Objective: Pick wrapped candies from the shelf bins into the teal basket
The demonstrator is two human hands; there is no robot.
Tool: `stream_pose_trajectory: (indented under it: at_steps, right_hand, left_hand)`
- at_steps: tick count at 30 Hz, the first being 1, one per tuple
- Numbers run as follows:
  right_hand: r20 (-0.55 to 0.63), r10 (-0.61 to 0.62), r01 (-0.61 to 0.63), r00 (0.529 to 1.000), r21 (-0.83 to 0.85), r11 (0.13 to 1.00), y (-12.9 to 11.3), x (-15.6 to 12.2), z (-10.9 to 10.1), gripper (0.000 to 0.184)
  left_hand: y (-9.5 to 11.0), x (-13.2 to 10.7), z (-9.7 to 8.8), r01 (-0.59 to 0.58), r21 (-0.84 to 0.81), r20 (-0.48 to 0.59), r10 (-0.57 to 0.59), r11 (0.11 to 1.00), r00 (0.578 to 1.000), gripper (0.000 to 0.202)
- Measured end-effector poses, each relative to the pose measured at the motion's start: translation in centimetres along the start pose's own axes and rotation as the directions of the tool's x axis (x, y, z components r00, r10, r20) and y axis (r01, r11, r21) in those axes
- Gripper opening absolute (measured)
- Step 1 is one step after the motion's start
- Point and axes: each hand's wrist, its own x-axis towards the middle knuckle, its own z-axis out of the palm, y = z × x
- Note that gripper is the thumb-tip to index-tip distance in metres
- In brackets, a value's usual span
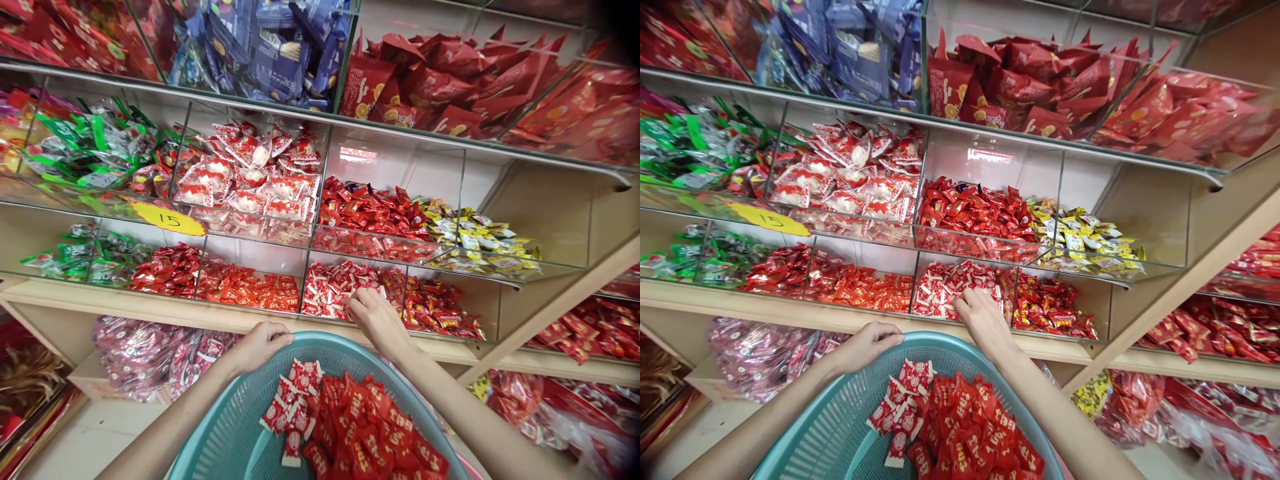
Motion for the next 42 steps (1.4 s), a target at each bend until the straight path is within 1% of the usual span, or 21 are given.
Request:
stream_pose_trajectory:
  at_steps: [3,6,8,10,13,16,18,20,22,24,25,27,29,31,32,34,37,40,42]
  right_hand:
    - [0.060,-0.104,0.109,0.993,-0.100,0.989,0.3,0.7,-0.2,0.013]
    - [0.099,-0.180,0.193,0.979,-0.134,0.972,0.0,1.2,-0.3,0.012]
    - [0.113,-0.204,0.219,0.973,-0.142,0.965,-0.1,1.4,-0.2,0.012]
    - [0.110,-0.204,0.220,0.973,-0.151,0.964,-0.1,1.7,-0.1,0.014]
    - [0.063,-0.162,0.170,0.985,-0.159,0.972,0.2,1.7,0.1,0.014]
    - [-0.031,-0.091,0.088,0.995,-0.101,0.991,0.6,1.3,-0.3,0.014]
    - [-0.106,-0.033,0.031,0.994,-0.017,0.999,0.4,0.6,-1.0,0.017]
    - [-0.176,0.038,-0.018,0.984,0.113,0.993,-0.2,-0.2,-1.8,0.020]
    - [-0.194,0.113,-0.056,0.975,0.279,0.959,-1.6,-1.2,-2.6,0.021]
    - [-0.135,0.169,-0.093,0.976,0.442,0.892,-3.4,-2.3,-2.9,0.020]
    - [-0.075,0.185,-0.122,0.980,0.510,0.852,-4.4,-2.8,-2.8,0.019]
    - [0.094,0.183,-0.202,0.979,0.606,0.770,-6.3,-3.9,-2.0,0.018]
    - [0.275,0.150,-0.298,0.950,0.644,0.705,-7.9,-4.8,-0.6,0.018]
    - [0.426,0.115,-0.387,0.897,0.634,0.670,-9.1,-5.4,0.8,0.018]
    - [0.479,0.102,-0.419,0.872,0.621,0.663,-9.6,-5.6,1.4,0.017]
    - [0.548,0.078,-0.455,0.833,0.597,0.661,-10.4,-5.7,2.4,0.016]
    - [0.597,0.020,-0.458,0.802,0.592,0.664,-11.3,-5.7,3.3,0.015]
    - [0.614,-0.069,-0.419,0.786,0.612,0.671,-12.1,-5.9,3.9,0.015]
    - [0.612,-0.136,-0.358,0.779,0.612,0.706,-12.3,-6.2,4.0,0.017]
  left_hand:
    - [0.1,0.0,0.0,0.003,-0.006,-0.003,-0.003,1.000,1.000,0.039]
    - [0.2,-0.1,0.0,0.008,-0.012,0.000,-0.008,1.000,1.000,0.041]
    - [0.2,-0.1,0.0,0.010,-0.017,0.003,-0.010,1.000,1.000,0.042]
    - [0.3,-0.1,0.0,0.014,-0.022,0.002,-0.014,1.000,1.000,0.042]
    - [0.4,-0.1,0.0,0.014,-0.020,-0.001,-0.014,1.000,1.000,0.041]
    - [0.6,0.0,-0.1,0.009,-0.008,0.002,-0.008,1.000,1.000,0.040]
    - [0.8,0.0,-0.2,0.007,-0.002,0.002,-0.007,1.000,1.000,0.040]
    - [0.9,0.0,-0.1,0.007,0.000,0.004,-0.007,1.000,1.000,0.039]
    - [0.8,0.0,-0.1,0.008,0.004,0.002,-0.008,1.000,1.000,0.039]
    - [0.7,0.0,0.0,0.006,0.009,0.001,-0.006,1.000,1.000,0.038]
    - [0.6,0.0,0.0,0.003,0.010,0.000,-0.003,1.000,1.000,0.038]
    - [0.5,0.0,0.0,-0.001,0.006,0.002,0.001,1.000,1.000,0.038]
    - [0.4,0.0,0.0,0.000,-0.002,0.003,0.000,1.000,1.000,0.037]
    - [0.5,0.0,0.0,0.003,-0.009,0.003,-0.003,1.000,1.000,0.036]
    - [0.5,-0.1,0.0,0.004,-0.011,0.002,-0.004,1.000,1.000,0.036]
    - [0.5,-0.1,0.0,0.005,-0.013,0.001,-0.005,1.000,1.000,0.036]
    - [0.4,-0.1,0.0,0.011,-0.016,0.006,-0.011,1.000,1.000,0.038]
    - [0.2,0.0,0.1,0.012,-0.014,0.003,-0.012,1.000,1.000,0.039]
    - [0.0,0.0,0.1,0.008,-0.006,-0.007,-0.008,1.000,1.000,0.039]
